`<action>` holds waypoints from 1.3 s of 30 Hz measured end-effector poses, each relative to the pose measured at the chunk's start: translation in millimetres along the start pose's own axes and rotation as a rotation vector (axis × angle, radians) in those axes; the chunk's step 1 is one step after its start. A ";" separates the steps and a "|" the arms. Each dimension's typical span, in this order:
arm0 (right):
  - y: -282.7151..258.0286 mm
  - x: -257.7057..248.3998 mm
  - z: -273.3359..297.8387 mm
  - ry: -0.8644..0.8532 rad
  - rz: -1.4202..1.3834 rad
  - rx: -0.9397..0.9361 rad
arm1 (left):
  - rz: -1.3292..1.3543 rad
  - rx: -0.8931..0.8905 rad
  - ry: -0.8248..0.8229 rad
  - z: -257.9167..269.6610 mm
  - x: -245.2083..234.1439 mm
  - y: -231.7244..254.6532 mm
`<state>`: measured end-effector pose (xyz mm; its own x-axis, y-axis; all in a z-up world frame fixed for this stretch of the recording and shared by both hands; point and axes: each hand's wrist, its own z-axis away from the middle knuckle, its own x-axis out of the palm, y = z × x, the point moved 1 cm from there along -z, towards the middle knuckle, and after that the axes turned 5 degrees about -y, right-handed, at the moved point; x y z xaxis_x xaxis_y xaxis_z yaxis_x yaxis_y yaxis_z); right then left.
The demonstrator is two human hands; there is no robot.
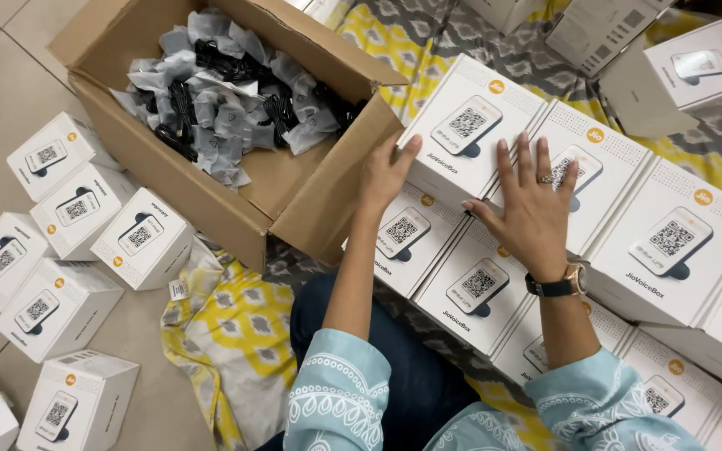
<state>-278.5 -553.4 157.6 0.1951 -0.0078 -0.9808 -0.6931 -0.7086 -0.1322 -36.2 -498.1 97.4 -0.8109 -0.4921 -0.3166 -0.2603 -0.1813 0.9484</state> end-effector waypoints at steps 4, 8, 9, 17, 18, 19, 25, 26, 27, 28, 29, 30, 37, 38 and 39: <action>0.9 -1.7 -0.8 0.000 -0.008 -0.022 | -0.018 -0.029 -0.019 -5.5 8.9 11.4; -0.9 1.2 3.4 0.043 0.013 -0.042 | -0.039 -0.023 0.007 -5.9 27.0 -7.0; -0.8 2.2 3.6 0.056 0.032 -0.040 | -0.052 -0.015 0.048 -6.7 33.0 -14.7; 7.1 12.3 6.6 0.110 0.010 -0.062 | 0.065 0.115 0.126 75.7 0.7 -14.8; 9.5 15.7 6.8 0.105 0.003 -0.066 | 0.102 0.032 0.097 93.6 -14.1 -8.8; 17.3 22.7 4.8 0.107 -0.004 -0.095 | 0.100 0.029 0.127 107.2 -28.6 -17.8; 38.4 47.8 -4.3 0.107 0.106 -0.144 | 0.000 0.022 0.279 210.9 -126.5 -66.5; 32.2 48.2 -3.9 0.125 0.135 -0.138 | -0.023 -0.018 0.331 231.0 -143.7 -74.5; 25.3 49.5 -3.8 0.138 0.165 -0.136 | -0.045 -0.066 0.384 253.9 -159.7 -83.2; -5.7 38.1 1.2 0.135 0.157 -0.173 | -0.044 -0.080 0.419 273.3 -175.9 -91.1; -36.4 27.3 8.4 0.159 -0.034 -0.161 | -0.043 -0.086 0.447 296.5 -191.0 -99.6; -66.6 17.0 17.7 0.173 -0.227 -0.145 | -0.043 -0.092 0.474 321.3 -205.2 -108.4; -336.4 73.1 125.3 -0.145 -0.783 -0.843 | -0.247 -0.370 0.681 496.1 -291.2 -157.9; -370.6 95.4 147.3 -0.340 -0.850 -0.933 | -0.340 -0.461 0.712 524.7 -299.2 -156.6; -405.2 116.9 170.1 -0.536 -0.910 -1.020 | -0.436 -0.550 0.741 552.3 -308.3 -154.4</action>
<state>-92.9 -147.1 72.1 -0.1461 0.8006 -0.5812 0.3493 -0.5079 -0.7874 -35.4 151.8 59.0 -0.1260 -0.6591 -0.7414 -0.0270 -0.7448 0.6667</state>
